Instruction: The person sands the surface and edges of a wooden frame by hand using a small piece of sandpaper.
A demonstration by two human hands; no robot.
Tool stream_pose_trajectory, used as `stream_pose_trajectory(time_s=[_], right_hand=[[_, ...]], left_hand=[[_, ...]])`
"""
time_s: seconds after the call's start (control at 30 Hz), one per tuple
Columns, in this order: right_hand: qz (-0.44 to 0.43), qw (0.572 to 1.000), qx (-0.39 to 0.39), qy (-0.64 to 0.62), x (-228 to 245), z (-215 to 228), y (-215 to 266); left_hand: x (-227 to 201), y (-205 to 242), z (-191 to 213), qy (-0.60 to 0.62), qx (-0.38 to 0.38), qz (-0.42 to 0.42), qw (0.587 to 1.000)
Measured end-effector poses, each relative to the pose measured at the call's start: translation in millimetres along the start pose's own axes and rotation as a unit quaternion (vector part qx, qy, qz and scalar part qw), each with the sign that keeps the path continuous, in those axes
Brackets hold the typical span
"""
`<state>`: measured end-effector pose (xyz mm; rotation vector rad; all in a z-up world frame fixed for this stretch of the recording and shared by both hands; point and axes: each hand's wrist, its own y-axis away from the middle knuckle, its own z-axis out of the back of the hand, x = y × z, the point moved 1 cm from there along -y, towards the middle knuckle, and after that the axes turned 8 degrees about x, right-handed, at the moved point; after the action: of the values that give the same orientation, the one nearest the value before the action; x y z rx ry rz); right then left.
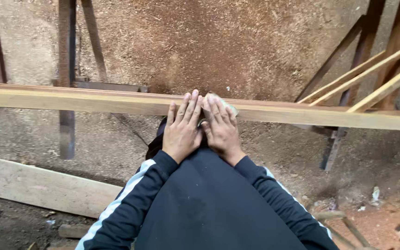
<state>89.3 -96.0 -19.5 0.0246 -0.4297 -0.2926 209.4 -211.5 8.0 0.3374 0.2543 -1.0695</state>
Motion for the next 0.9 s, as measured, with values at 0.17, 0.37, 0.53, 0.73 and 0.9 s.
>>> stream_pose_trajectory(time_s=[0.17, 0.37, 0.53, 0.73, 0.9], right_hand=[[-0.114, 0.993, -0.020, -0.020, -9, 16, 13], [-0.088, 0.996, -0.015, -0.019, 31, -21, 1], [-0.148, 0.988, -0.052, 0.015, 30, -19, -3], [-0.109, 0.994, -0.017, -0.014, 67, -40, -17], [-0.165, 0.982, -0.081, -0.030, 67, -32, -18]], left_hand=[[18, 5, 6, 0.004, 0.035, -0.044, 0.998], [33, 5, 6, 0.010, 0.032, -0.090, 0.995], [51, 12, 18, -0.012, 0.043, -0.093, 0.995], [74, 21, 23, -0.041, 0.056, -0.076, 0.995], [83, 32, 23, 0.007, 0.047, -0.062, 0.997]])
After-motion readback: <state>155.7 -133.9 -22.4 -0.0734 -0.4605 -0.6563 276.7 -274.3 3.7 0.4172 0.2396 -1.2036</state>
